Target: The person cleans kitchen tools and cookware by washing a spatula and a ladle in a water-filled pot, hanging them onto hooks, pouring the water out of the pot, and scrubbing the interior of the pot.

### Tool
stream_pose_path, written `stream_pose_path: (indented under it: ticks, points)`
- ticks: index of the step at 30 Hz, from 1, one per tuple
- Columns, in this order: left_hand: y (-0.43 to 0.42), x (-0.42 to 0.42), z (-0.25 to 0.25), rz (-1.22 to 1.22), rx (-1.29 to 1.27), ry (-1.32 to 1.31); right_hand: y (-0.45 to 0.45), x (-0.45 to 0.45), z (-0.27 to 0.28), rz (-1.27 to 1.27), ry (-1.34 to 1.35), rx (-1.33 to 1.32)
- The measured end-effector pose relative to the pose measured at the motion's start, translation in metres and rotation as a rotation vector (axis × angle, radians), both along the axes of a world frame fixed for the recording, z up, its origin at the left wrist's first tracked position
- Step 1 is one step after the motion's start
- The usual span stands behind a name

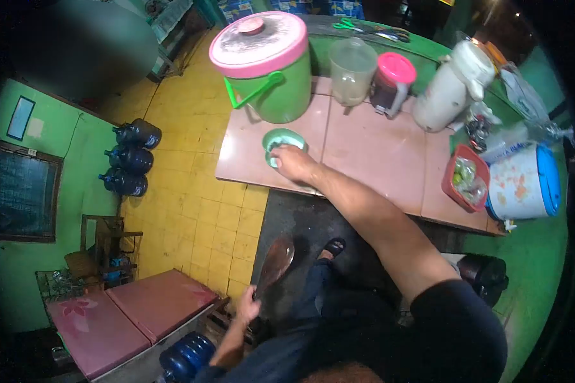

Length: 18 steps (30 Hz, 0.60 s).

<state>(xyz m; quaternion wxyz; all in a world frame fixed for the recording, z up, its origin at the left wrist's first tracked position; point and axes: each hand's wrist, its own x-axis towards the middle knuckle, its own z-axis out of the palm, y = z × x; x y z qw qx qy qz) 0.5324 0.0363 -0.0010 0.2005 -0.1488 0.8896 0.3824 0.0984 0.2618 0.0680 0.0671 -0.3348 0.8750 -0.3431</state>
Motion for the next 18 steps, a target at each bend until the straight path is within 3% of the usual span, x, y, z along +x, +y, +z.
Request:
stream_pose_path:
  ticks: [1, 3, 4, 6, 7, 9, 12, 18]
  points:
    - [-0.002, 0.016, 0.0, 0.05, -0.057, 0.03, -0.01, -0.013, -0.002, 0.006, 0.004, 0.001]
    - [-0.002, 0.039, 0.002, 0.15, -0.075, 0.067, -0.022, -0.033, -0.006, -0.035, -0.121, 0.422]
    - [0.001, 0.046, 0.004, 0.222, -0.044, 0.043, -0.028, -0.043, -0.011, -0.021, -0.125, 0.435]
    - [0.009, 0.056, 0.006, 0.291, -0.002, -0.007, -0.029, -0.057, -0.02, -0.015, -0.268, 0.716]
    - [0.011, 0.057, 0.006, 0.337, 0.024, -0.041, -0.023, -0.058, -0.039, -0.01, -0.273, 0.73]
    - [0.01, 0.066, -0.012, 0.323, 0.08, 0.025, -0.002, -0.063, -0.085, -0.349, -0.25, 0.689]
    - [0.013, 0.04, -0.019, 0.22, 0.074, 0.155, 0.04, -0.056, -0.064, -0.231, -0.207, 0.839]
    - [0.001, -0.043, -0.026, 0.091, 0.229, 0.221, 0.108, -0.051, -0.03, -0.396, -0.226, 0.544]
